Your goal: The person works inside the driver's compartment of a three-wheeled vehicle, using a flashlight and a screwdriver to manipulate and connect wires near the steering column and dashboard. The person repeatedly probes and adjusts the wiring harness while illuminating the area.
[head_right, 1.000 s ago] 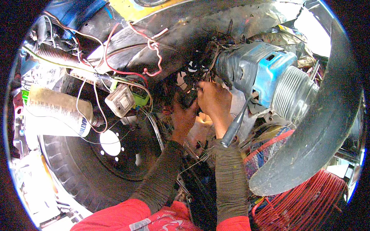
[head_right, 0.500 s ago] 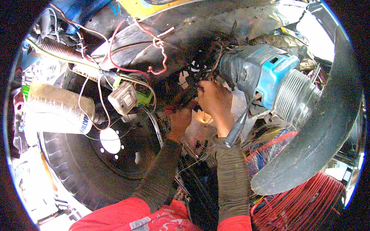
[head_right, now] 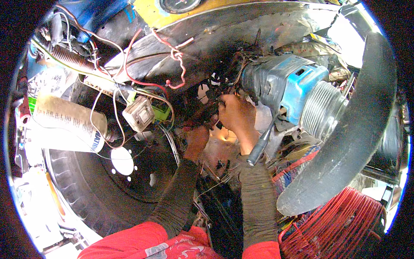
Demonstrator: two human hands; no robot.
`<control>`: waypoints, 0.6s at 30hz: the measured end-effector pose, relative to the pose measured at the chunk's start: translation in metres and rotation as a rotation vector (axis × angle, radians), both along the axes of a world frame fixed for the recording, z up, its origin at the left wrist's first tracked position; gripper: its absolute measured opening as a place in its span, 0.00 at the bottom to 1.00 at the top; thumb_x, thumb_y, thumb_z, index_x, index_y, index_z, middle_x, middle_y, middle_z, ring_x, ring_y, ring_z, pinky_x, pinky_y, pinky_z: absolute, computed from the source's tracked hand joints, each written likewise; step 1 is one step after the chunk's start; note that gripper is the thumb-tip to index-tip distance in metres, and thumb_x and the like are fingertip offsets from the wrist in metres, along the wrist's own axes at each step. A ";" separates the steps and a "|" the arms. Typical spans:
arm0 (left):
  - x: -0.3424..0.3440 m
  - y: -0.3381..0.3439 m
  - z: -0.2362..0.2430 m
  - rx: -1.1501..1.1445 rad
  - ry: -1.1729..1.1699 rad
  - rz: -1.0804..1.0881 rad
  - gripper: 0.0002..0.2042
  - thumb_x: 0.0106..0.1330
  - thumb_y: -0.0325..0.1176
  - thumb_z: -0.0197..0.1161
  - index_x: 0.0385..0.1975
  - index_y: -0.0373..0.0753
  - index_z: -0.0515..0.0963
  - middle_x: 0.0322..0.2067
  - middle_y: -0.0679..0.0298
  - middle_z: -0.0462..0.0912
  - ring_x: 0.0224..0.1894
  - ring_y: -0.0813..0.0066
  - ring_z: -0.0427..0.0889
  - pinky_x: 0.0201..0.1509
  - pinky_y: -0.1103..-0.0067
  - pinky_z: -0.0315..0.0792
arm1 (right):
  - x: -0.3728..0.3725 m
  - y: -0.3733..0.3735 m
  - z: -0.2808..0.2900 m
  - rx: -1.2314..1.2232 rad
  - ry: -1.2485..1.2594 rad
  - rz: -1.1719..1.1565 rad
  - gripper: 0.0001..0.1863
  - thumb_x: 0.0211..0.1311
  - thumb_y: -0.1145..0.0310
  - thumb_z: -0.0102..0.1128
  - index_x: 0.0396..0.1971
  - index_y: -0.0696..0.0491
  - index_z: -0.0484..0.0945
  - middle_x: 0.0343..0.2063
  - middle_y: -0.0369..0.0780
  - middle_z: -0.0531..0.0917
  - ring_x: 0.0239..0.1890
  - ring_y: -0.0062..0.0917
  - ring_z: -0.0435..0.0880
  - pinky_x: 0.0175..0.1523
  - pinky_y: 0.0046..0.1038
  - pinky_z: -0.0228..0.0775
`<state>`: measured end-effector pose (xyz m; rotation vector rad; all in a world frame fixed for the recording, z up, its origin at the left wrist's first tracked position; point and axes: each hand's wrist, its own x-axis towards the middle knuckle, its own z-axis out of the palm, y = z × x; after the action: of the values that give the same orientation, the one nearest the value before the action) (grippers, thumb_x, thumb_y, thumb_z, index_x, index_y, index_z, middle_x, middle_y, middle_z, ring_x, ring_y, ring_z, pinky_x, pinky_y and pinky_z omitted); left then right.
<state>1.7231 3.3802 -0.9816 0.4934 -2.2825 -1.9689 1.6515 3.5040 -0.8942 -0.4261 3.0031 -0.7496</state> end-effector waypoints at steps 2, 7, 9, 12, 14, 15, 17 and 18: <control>-0.002 0.007 -0.007 -0.252 0.117 0.021 0.19 0.62 0.39 0.73 0.47 0.35 0.79 0.39 0.62 0.84 0.37 0.72 0.80 0.44 0.72 0.74 | -0.001 0.001 -0.003 -0.019 -0.017 0.014 0.11 0.61 0.60 0.62 0.39 0.48 0.85 0.34 0.47 0.87 0.37 0.47 0.87 0.45 0.46 0.79; 0.000 0.019 -0.028 -0.662 0.300 0.179 0.20 0.64 0.47 0.70 0.44 0.36 0.79 0.39 0.60 0.84 0.43 0.62 0.81 0.52 0.66 0.72 | -0.002 0.003 -0.007 -0.010 -0.036 -0.007 0.12 0.61 0.59 0.63 0.39 0.49 0.85 0.36 0.48 0.87 0.40 0.47 0.86 0.46 0.46 0.79; 0.002 0.014 -0.033 -0.992 0.304 0.089 0.22 0.66 0.51 0.68 0.46 0.37 0.79 0.40 0.60 0.84 0.44 0.63 0.81 0.52 0.66 0.73 | -0.002 0.004 -0.007 -0.019 -0.086 -0.025 0.12 0.60 0.60 0.63 0.40 0.49 0.85 0.36 0.48 0.87 0.41 0.47 0.86 0.48 0.46 0.78; 0.003 0.006 -0.031 -0.572 0.269 0.018 0.25 0.67 0.54 0.66 0.49 0.37 0.78 0.41 0.61 0.84 0.45 0.65 0.81 0.52 0.67 0.73 | -0.002 0.004 -0.006 0.000 -0.053 -0.027 0.12 0.60 0.61 0.62 0.42 0.44 0.87 0.38 0.47 0.87 0.43 0.44 0.86 0.47 0.43 0.76; 0.003 0.001 -0.024 -0.438 0.201 -0.009 0.24 0.67 0.52 0.67 0.50 0.37 0.77 0.41 0.61 0.83 0.45 0.67 0.81 0.51 0.68 0.74 | -0.002 0.005 -0.006 0.032 -0.051 -0.043 0.12 0.60 0.61 0.62 0.42 0.43 0.87 0.38 0.47 0.87 0.44 0.44 0.86 0.48 0.43 0.77; 0.005 -0.001 -0.019 -0.345 0.185 -0.015 0.23 0.67 0.50 0.68 0.50 0.37 0.77 0.42 0.61 0.83 0.45 0.67 0.81 0.50 0.68 0.75 | -0.002 0.005 -0.006 0.036 -0.036 -0.040 0.12 0.60 0.61 0.62 0.42 0.43 0.87 0.39 0.47 0.87 0.44 0.44 0.86 0.48 0.43 0.77; 0.010 -0.002 -0.008 -0.083 0.173 -0.016 0.22 0.65 0.46 0.70 0.51 0.38 0.77 0.43 0.61 0.83 0.44 0.68 0.81 0.50 0.69 0.75 | -0.002 0.006 -0.006 0.036 -0.046 -0.052 0.12 0.60 0.61 0.62 0.43 0.43 0.87 0.39 0.47 0.87 0.44 0.44 0.86 0.47 0.43 0.77; 0.010 0.000 -0.003 0.050 0.154 -0.002 0.22 0.64 0.44 0.71 0.51 0.38 0.77 0.43 0.61 0.83 0.44 0.68 0.81 0.50 0.70 0.75 | -0.002 0.007 -0.005 0.044 -0.059 -0.062 0.13 0.60 0.61 0.62 0.43 0.43 0.87 0.38 0.47 0.87 0.44 0.44 0.86 0.47 0.43 0.77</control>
<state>1.7330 3.3800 -0.9845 0.3313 -2.1468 -1.9942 1.6496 3.5111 -0.8996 -0.3060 2.9838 -0.6864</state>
